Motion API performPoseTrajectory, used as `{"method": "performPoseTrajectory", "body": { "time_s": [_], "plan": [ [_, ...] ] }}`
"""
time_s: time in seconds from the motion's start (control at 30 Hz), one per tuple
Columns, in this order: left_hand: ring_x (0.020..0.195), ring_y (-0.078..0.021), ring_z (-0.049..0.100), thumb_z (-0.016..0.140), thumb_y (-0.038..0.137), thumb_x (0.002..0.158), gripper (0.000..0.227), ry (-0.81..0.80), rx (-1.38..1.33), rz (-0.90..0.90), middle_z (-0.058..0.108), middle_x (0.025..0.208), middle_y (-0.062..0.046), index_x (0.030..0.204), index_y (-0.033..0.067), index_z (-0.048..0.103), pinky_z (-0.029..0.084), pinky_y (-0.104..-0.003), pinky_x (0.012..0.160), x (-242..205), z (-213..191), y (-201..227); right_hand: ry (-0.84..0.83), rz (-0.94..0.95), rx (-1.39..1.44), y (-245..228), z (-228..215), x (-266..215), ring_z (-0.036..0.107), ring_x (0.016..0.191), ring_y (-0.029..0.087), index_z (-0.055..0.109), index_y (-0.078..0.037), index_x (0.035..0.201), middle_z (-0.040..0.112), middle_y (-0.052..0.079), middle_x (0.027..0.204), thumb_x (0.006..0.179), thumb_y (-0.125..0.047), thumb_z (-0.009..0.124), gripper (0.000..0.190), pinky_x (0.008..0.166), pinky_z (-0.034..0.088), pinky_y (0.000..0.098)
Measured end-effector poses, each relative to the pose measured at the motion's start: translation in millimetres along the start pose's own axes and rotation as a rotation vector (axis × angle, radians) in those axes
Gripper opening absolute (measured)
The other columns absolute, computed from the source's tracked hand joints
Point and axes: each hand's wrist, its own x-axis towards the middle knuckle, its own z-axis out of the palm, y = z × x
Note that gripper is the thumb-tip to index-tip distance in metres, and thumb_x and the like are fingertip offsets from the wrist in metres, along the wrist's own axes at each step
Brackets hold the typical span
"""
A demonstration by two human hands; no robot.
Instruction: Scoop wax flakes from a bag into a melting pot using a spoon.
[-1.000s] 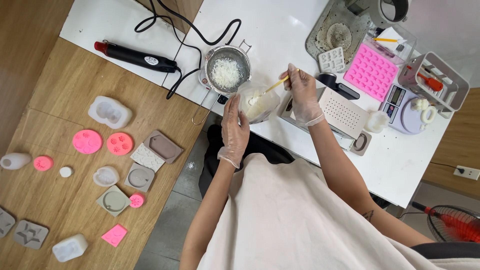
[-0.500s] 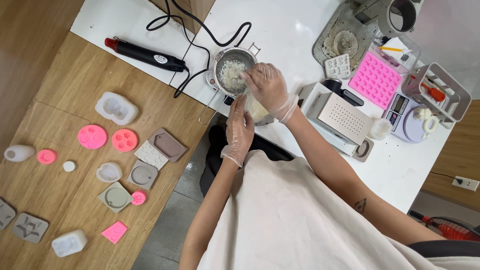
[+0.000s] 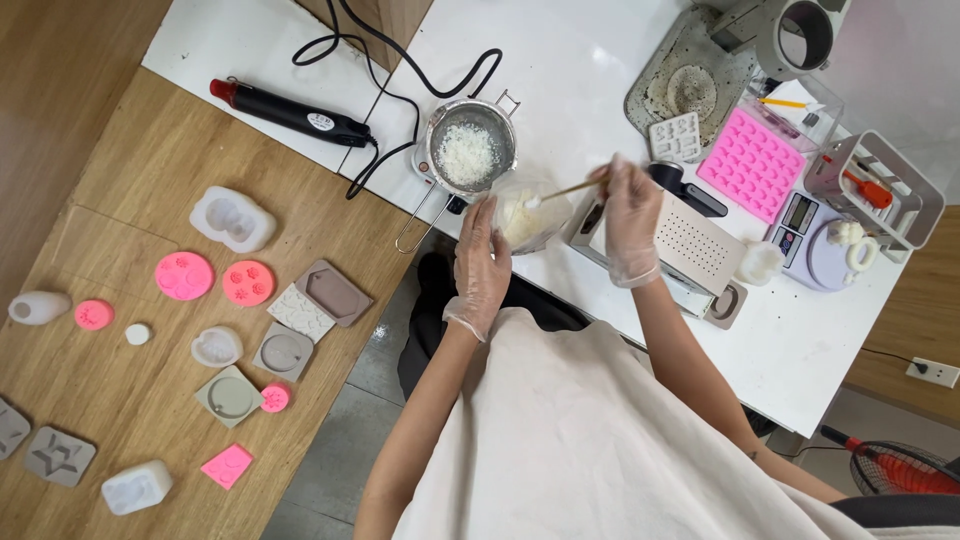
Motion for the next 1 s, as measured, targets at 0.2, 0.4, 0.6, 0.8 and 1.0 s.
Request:
{"method": "performPoseTrajectory", "body": {
  "time_s": [0.2,0.4,0.6,0.8,1.0],
  "plan": [
    [0.117,-0.0301,0.065,0.059,0.003,0.090,0.058,-0.047,0.060,0.102,0.055,0.142,-0.004,0.145,0.0214,0.052,0.059,-0.044,0.087,-6,4,22,-0.215,-0.257,-0.449,19,20,-22,0.068,0.083,0.047,0.073,-0.001,0.093,0.070,0.025,0.084,0.104,-0.019,0.062,0.023,0.071,0.052,0.0515],
    [0.111,-0.0359,0.066,0.059,-0.002,0.089,0.057,-0.163,0.021,0.117,0.056,0.140,-0.014,0.144,0.0132,0.053,0.062,-0.044,0.083,-5,3,31,-0.240,0.144,-0.217,102,41,-9,0.056,0.061,0.011,0.071,-0.016,0.076,0.064,-0.002,0.065,0.104,-0.026,0.057,0.033,0.061,0.045,0.0273],
    [0.114,-0.0364,0.065,0.060,-0.003,0.089,0.062,-0.194,0.046,0.137,0.054,0.143,-0.016,0.148,0.0131,0.049,0.060,-0.047,0.087,-6,5,32,-0.198,0.220,-0.015,80,35,-10,0.051,0.064,0.013,0.068,-0.009,0.073,0.059,0.001,0.063,0.104,-0.015,0.057,0.034,0.064,0.043,0.0260],
    [0.115,-0.0382,0.064,0.057,-0.002,0.089,0.056,-0.076,0.056,0.104,0.055,0.142,-0.014,0.143,0.0132,0.053,0.057,-0.051,0.089,-5,-3,24,-0.115,0.192,0.111,91,25,-2,0.046,0.060,0.008,0.074,-0.012,0.081,0.056,0.000,0.060,0.108,-0.031,0.057,0.037,0.060,0.037,0.0192],
    [0.120,-0.0379,0.062,0.052,0.000,0.093,0.052,-0.017,0.012,0.063,0.055,0.143,-0.013,0.144,0.0133,0.053,0.057,-0.048,0.093,-1,-11,18,-0.065,0.208,0.119,71,11,11,0.047,0.060,0.006,0.074,-0.015,0.079,0.058,-0.001,0.060,0.107,-0.035,0.058,0.037,0.060,0.034,0.0185]
  ]
}}
